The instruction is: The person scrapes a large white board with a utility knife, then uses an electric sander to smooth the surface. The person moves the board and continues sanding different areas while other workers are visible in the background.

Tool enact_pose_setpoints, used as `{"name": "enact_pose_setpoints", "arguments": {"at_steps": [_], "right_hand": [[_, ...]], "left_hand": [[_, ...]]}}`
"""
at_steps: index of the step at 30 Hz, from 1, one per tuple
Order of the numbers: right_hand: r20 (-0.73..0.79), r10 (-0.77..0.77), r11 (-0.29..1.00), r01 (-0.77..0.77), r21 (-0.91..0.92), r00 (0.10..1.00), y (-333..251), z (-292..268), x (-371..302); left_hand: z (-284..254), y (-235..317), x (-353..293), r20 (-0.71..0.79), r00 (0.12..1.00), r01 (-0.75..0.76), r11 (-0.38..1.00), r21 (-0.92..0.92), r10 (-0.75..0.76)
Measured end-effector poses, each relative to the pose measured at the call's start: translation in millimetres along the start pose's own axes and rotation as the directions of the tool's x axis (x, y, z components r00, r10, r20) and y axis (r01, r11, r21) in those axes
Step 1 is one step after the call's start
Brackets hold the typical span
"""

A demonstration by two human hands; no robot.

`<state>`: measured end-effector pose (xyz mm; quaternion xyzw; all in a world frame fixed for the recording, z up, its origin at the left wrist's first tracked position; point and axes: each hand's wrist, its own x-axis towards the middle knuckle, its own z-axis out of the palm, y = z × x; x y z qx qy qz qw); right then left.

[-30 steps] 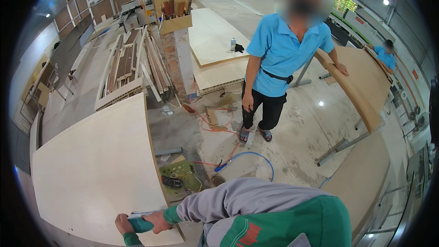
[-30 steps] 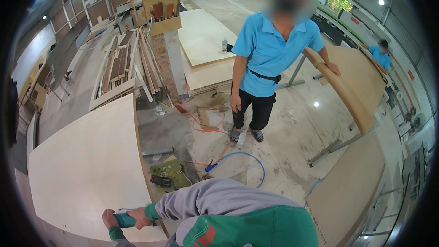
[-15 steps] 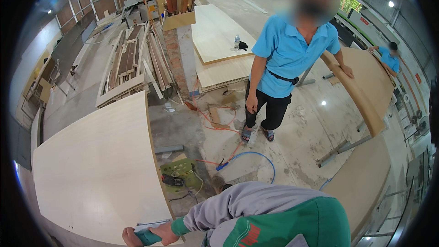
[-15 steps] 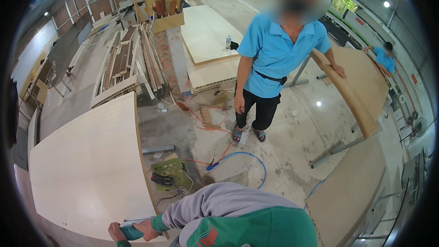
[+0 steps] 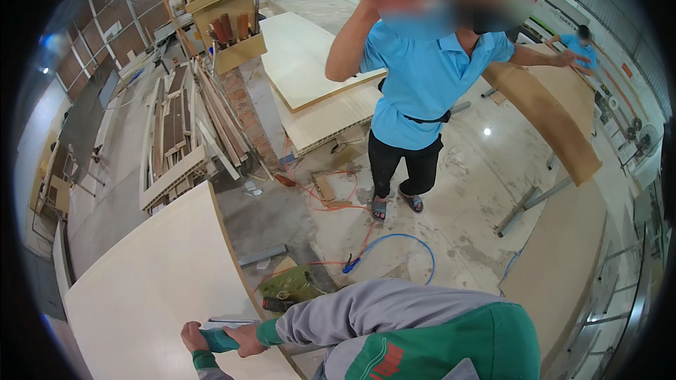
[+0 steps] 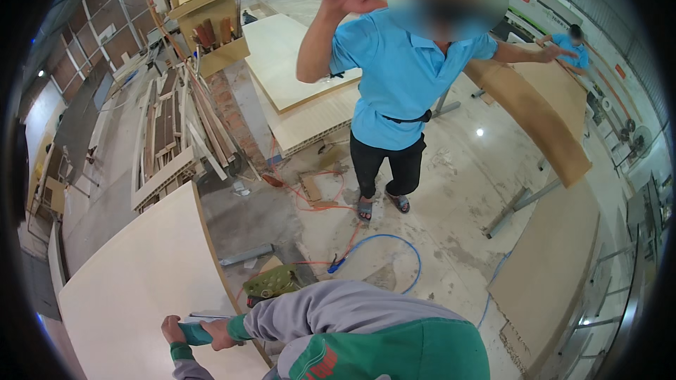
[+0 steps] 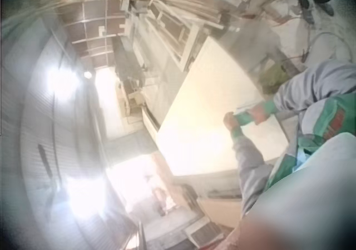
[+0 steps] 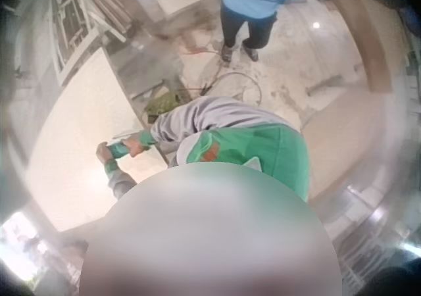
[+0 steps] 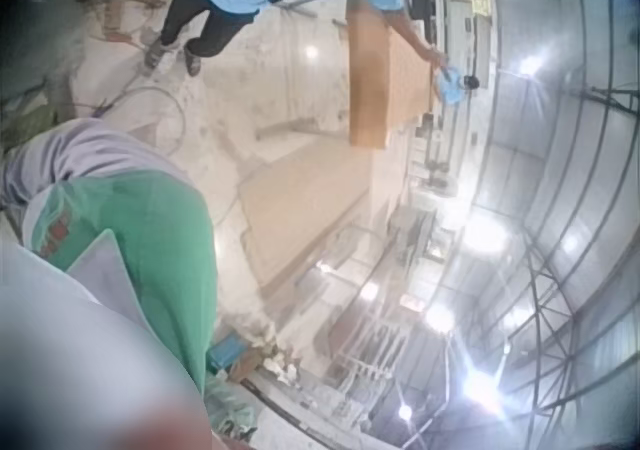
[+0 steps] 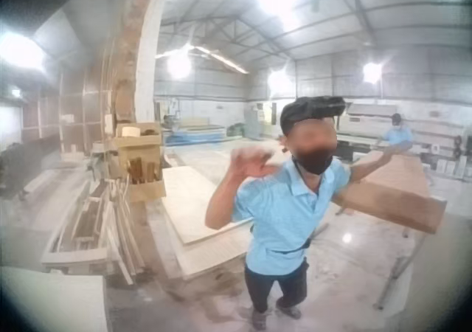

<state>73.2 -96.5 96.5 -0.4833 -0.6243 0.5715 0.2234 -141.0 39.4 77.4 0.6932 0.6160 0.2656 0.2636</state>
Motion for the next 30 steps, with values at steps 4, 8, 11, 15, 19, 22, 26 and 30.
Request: {"name": "enact_pose_setpoints", "arguments": {"at_steps": [4, 8, 11, 15, 19, 22, 26, 30], "right_hand": [[0.001, 0.057, 0.996, -0.057, 0.076, 0.998, 6, -26, 11], [-0.065, 0.091, 0.994, -0.086, 0.07, 0.994, 7, -32, 13], [-0.092, 0.154, 0.986, -0.147, 0.079, 0.984, 0, -25, 6], [-0.151, 0.085, 0.996, -0.086, 0.004, 0.985, -19, 4, -12], [-0.14, 0.109, 0.987, -0.091, 0.13, 0.984, -36, 67, -30], [-0.138, 0.109, 0.982, -0.086, 0.169, 0.984, -39, 128, -34], [-0.191, -0.011, 0.999, 0.018, 0.034, 0.982, -43, 203, -22], [-0.012, 0.032, 0.997, -0.031, 0.075, 0.999, -63, 253, -9]], "left_hand": [[19, 14, 37, 0.049, 0.998, -0.044, 0.998, -0.042, 0.046], [27, 24, 54, 0.097, 0.984, -0.145, 0.989, -0.035, 0.148], [27, 26, 52, 0.128, 0.977, -0.169, 0.985, -0.04, 0.173], [12, 12, 30, 0.136, 0.966, -0.217, 0.976, -0.038, 0.22], [-19, -27, -13, 0.138, 0.962, -0.23, 0.972, -0.044, 0.234], [-50, -65, -52, 0.115, 0.963, -0.241, 0.97, -0.03, 0.243], [-95, -112, -102, 0.161, 0.979, -0.134, 0.991, 0.028, 0.128], [-140, -139, -146, 0.084, 0.996, -0.012, 0.98, 0.2, -0.005]]}}
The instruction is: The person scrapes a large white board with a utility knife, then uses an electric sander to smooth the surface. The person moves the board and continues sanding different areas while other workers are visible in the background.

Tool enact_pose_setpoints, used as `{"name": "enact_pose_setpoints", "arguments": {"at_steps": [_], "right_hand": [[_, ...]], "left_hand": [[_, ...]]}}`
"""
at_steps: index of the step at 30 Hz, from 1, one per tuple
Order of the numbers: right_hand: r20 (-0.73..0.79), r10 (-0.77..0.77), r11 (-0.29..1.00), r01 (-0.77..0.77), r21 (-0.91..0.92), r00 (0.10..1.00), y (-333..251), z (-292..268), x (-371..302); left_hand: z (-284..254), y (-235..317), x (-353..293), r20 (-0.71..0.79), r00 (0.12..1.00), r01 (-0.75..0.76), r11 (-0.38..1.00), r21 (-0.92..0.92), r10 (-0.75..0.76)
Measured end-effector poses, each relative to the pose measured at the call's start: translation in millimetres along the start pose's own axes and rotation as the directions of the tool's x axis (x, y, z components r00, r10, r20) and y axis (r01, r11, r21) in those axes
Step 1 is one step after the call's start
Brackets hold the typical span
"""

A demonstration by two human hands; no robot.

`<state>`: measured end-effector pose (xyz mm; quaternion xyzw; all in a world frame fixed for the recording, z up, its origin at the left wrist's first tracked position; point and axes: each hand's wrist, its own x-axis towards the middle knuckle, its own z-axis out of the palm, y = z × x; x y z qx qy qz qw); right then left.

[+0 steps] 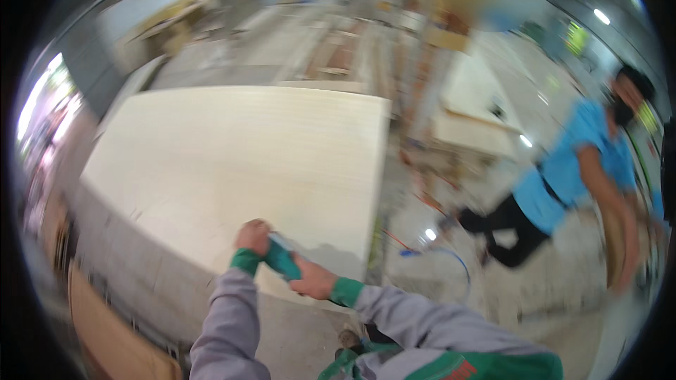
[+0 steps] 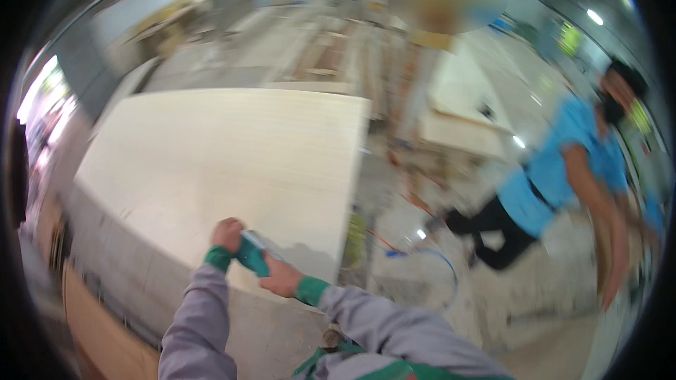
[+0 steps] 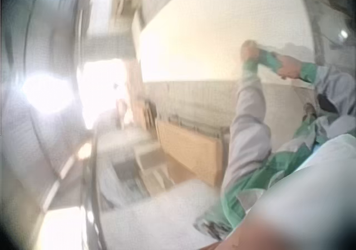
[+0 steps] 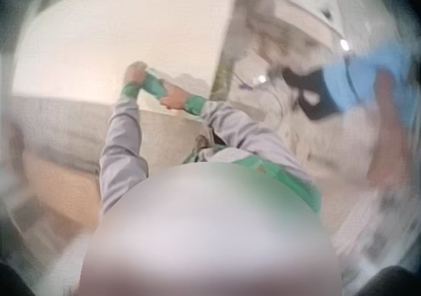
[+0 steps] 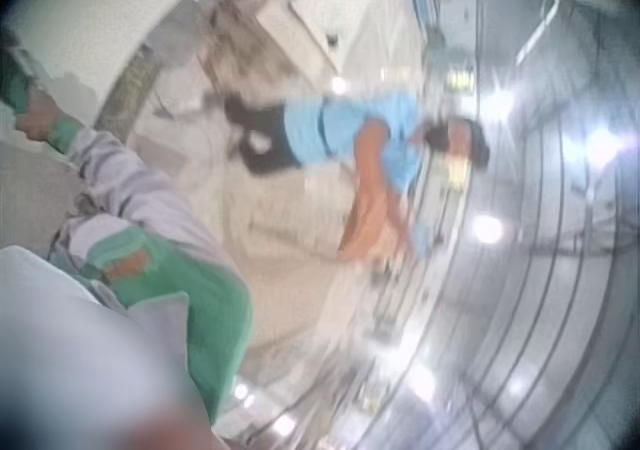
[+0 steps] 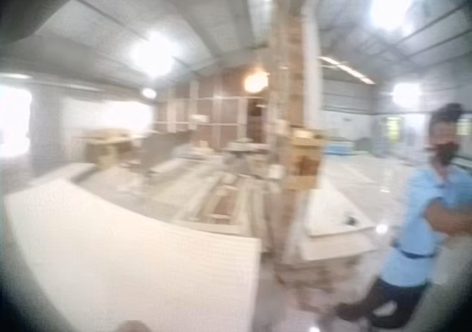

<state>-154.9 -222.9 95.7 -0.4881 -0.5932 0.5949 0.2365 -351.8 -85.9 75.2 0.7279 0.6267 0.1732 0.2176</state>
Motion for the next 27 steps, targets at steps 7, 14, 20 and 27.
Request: {"name": "enact_pose_setpoints", "arguments": {"at_steps": [7, 14, 20, 27], "right_hand": [[0.087, 0.017, 0.99, -0.004, -0.141, 0.996, -25, -3, 41], [-0.028, 0.102, 0.995, -0.102, -0.01, 0.994, 5, -86, 20], [-0.093, 0.333, 0.917, -0.345, -0.201, 0.938, 3, -83, -122], [0.036, 0.229, 0.969, -0.224, -0.1, 0.973, -17, 23, -82]], "left_hand": [[-41, -3, -5, -0.041, 0.95, 0.304, 0.948, -0.096, -0.309], [12, 71, 34, 0.002, 0.97, 0.24, 0.946, -0.218, -0.245], [52, 153, -71, 0.132, 0.988, 0.129, 0.892, -0.432, -0.079], [-6, 48, -106, 0.16, 0.952, 0.302, 0.896, -0.326, -0.263]]}}
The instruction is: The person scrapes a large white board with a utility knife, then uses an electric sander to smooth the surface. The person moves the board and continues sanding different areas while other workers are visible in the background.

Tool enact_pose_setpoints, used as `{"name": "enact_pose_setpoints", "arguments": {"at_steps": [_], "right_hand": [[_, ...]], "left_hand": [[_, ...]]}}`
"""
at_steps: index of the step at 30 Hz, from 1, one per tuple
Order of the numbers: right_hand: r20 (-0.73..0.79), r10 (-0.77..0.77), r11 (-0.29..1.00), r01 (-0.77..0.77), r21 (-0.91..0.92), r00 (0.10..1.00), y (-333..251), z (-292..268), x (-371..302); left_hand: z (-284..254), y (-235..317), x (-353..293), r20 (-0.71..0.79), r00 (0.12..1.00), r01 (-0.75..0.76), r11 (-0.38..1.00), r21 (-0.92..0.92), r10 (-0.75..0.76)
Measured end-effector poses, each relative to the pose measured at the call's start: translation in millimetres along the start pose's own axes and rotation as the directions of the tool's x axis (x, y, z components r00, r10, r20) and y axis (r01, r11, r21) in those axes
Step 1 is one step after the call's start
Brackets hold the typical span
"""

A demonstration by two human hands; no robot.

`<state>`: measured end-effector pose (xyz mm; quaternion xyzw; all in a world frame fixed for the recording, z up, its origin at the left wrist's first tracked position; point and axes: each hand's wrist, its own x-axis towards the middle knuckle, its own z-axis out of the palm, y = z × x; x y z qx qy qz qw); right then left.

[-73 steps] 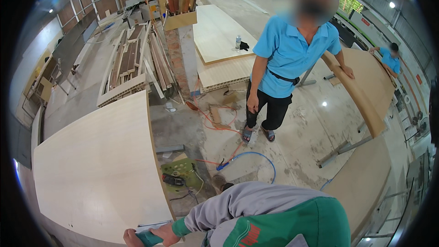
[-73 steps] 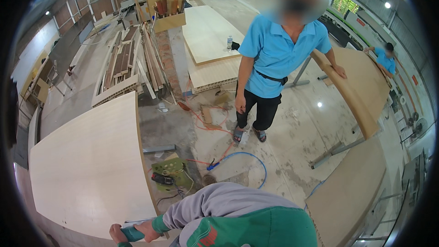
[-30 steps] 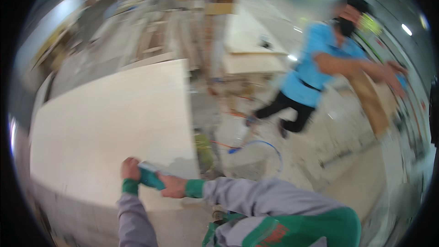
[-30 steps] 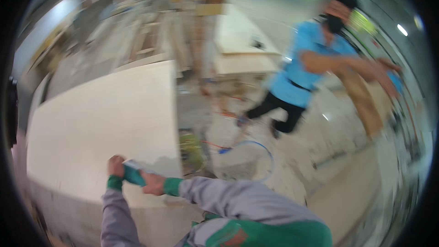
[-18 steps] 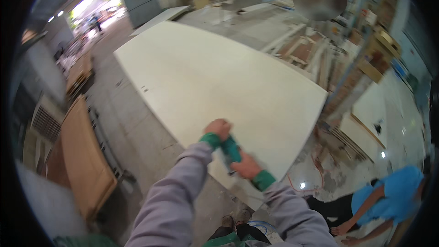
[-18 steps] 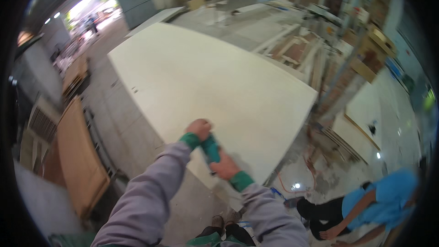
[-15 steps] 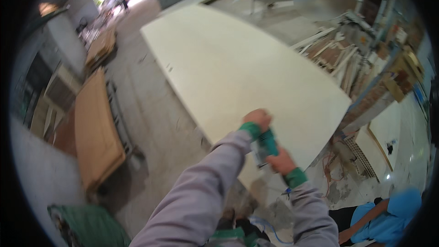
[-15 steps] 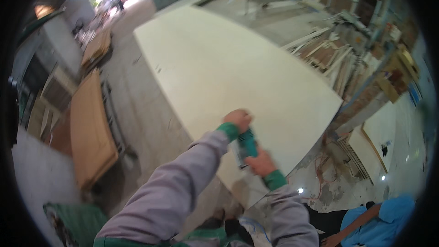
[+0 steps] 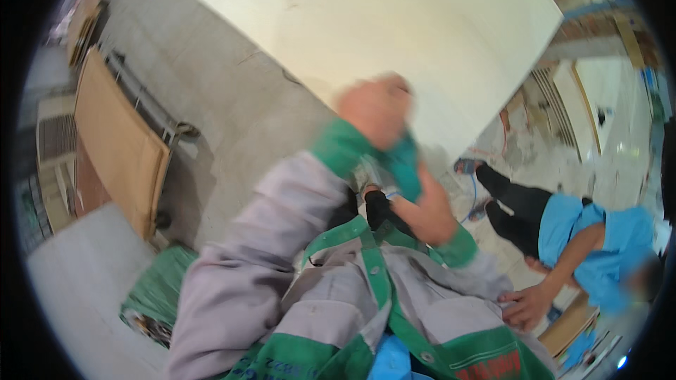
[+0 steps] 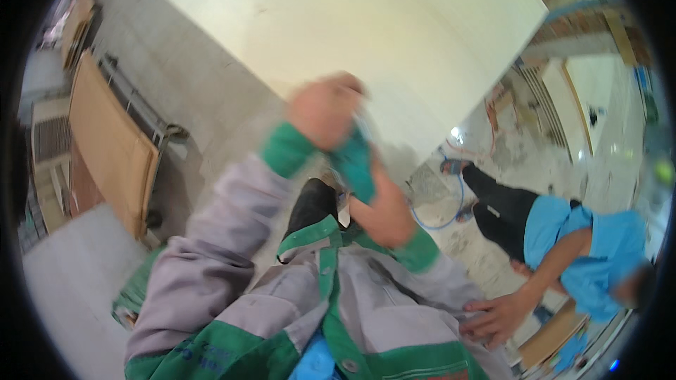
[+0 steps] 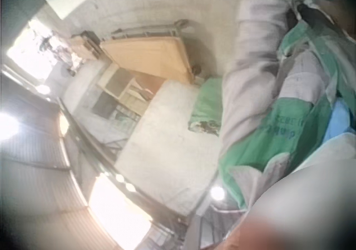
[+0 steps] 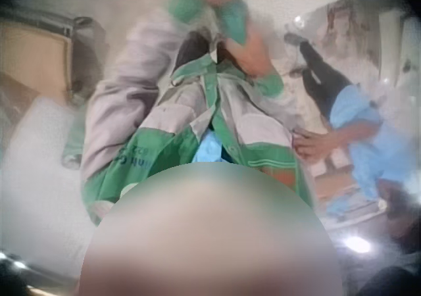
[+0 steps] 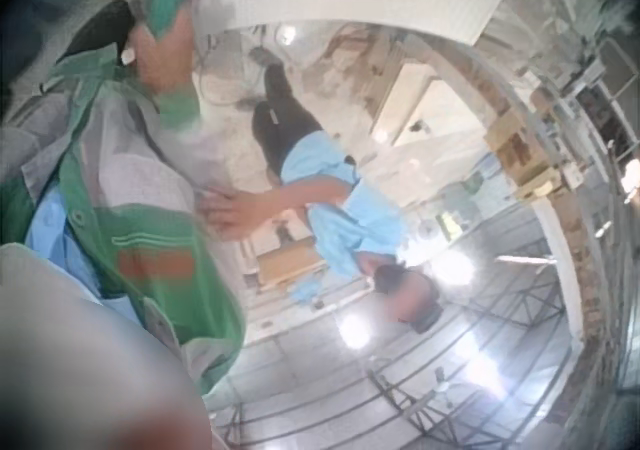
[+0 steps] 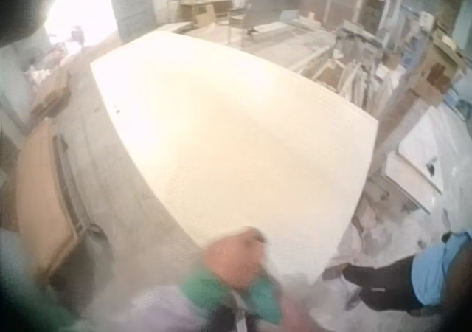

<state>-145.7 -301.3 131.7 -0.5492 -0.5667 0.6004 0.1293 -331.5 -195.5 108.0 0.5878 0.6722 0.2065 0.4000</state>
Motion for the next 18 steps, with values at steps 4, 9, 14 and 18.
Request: {"name": "enact_pose_setpoints", "arguments": {"at_steps": [4, 9, 14, 18], "right_hand": [[-0.153, -0.194, 0.979, 0.202, 0.039, 0.969, -52, 57, 96], [-0.4, -0.164, 0.957, 0.244, 0.156, 0.902, -75, 33, 162], [-0.539, 0.007, 0.921, 0.204, 0.331, 0.842, -31, 39, 108], [-0.693, 0.092, 0.991, -0.131, -0.004, 0.715, -29, 92, 68]], "left_hand": [[-100, -45, 89, 0.013, 0.996, -0.087, 0.988, 0.128, 0.086], [-106, -14, 194, 0.054, 0.942, -0.335, 0.913, 0.235, 0.331], [-14, 17, 177, 0.267, 0.813, -0.565, 0.811, 0.152, 0.517], [8, 3, 117, 0.344, 0.828, -0.5, 0.86, 0.098, 0.443]]}}
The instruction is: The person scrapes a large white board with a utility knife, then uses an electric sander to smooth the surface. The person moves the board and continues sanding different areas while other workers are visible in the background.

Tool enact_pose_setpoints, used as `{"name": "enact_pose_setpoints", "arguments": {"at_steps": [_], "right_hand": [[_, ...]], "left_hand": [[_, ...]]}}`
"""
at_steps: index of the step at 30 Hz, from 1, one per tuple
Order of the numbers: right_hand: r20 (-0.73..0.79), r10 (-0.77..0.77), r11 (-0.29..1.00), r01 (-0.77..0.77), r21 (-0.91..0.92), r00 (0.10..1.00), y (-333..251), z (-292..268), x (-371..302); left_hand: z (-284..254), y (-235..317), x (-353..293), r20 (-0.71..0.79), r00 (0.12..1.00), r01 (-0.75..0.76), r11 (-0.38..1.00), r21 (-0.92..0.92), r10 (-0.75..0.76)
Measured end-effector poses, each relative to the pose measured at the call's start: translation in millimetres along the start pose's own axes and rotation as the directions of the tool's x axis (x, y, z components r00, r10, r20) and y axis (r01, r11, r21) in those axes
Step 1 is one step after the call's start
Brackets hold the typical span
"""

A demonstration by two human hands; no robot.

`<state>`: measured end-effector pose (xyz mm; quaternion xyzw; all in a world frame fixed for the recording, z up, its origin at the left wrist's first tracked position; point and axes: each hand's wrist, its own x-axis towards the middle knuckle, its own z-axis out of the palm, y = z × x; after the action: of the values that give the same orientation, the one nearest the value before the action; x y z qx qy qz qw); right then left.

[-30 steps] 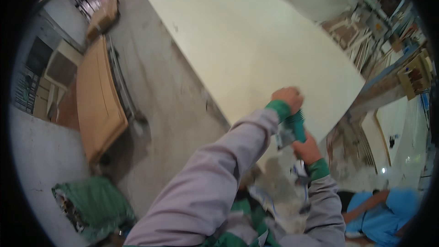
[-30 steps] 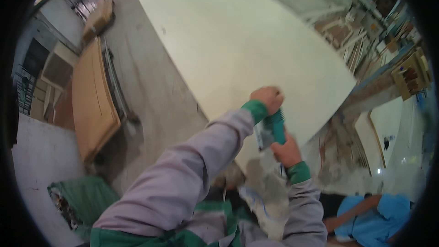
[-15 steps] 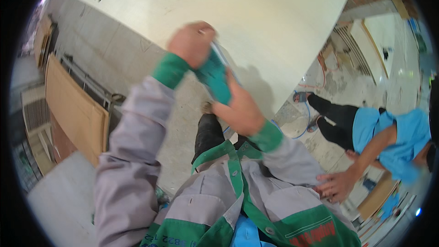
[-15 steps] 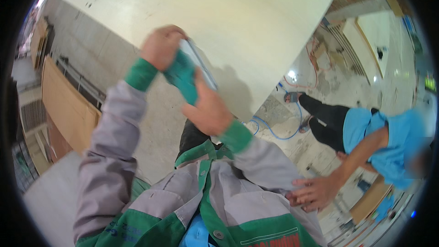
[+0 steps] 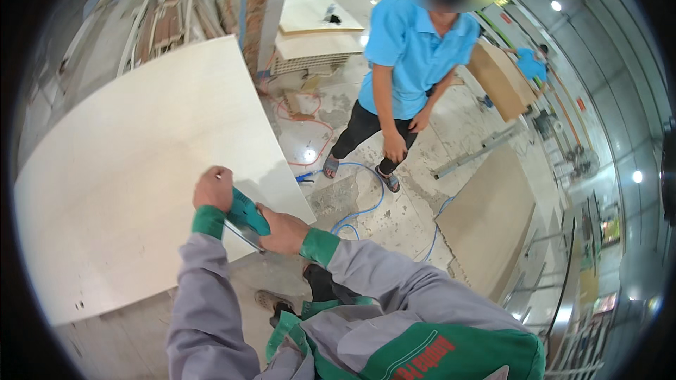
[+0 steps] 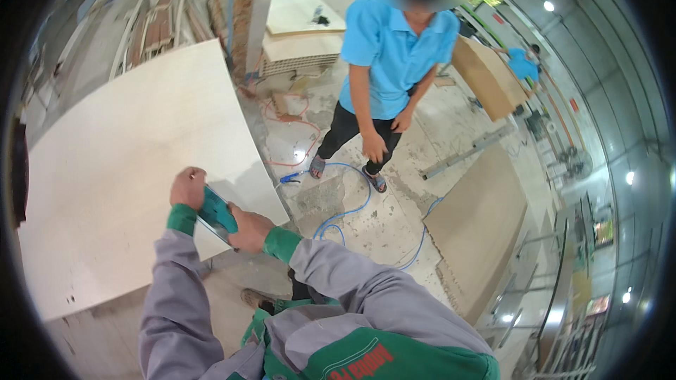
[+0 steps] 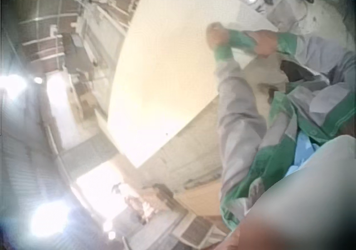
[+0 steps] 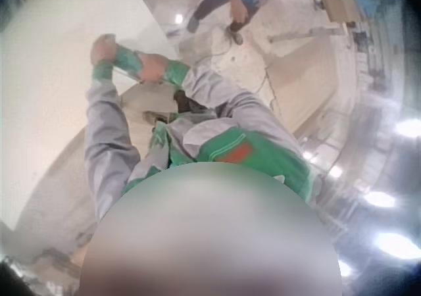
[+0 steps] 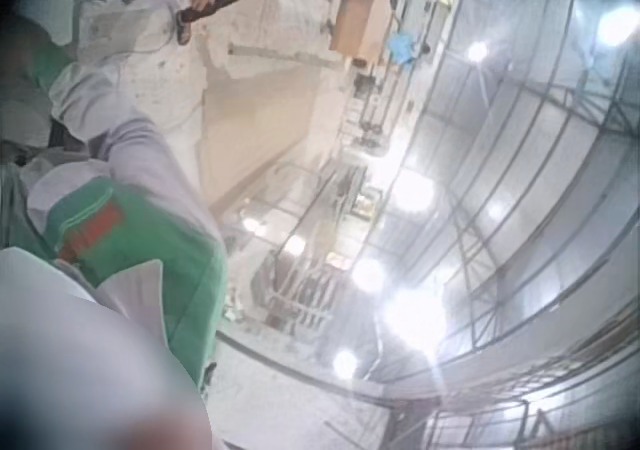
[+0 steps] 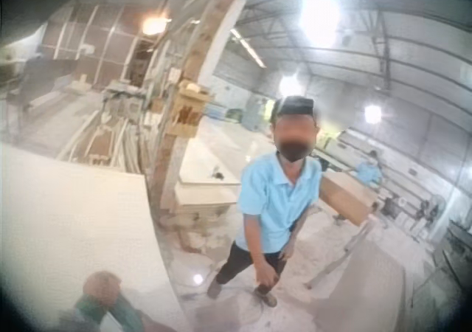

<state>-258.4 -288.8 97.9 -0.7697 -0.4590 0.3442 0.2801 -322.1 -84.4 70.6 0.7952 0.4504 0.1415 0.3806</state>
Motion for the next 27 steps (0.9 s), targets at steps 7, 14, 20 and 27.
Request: {"name": "enact_pose_setpoints", "arguments": {"at_steps": [7, 14, 20, 27], "right_hand": [[-0.09, 0.142, 0.973, -0.156, -0.171, 0.986, -61, 14, 2], [0.258, -0.139, 0.981, 0.168, -0.093, 0.956, -167, 156, 4], [0.398, -0.249, 0.956, 0.289, -0.042, 0.883, -200, 191, 36], [0.069, -0.186, 0.975, 0.193, -0.11, 0.98, -134, 129, 104]], "left_hand": [[-23, -3, -18, 0.014, 0.998, -0.061, 0.979, 0.193, 0.059], [-196, -172, -107, -0.178, 0.972, 0.175, 0.977, 0.12, -0.152], [-241, -229, -101, -0.348, 0.861, 0.419, 0.905, 0.075, -0.37], [-160, -156, 37, -0.144, 0.977, -0.055, 0.834, 0.549, 0.159]]}}
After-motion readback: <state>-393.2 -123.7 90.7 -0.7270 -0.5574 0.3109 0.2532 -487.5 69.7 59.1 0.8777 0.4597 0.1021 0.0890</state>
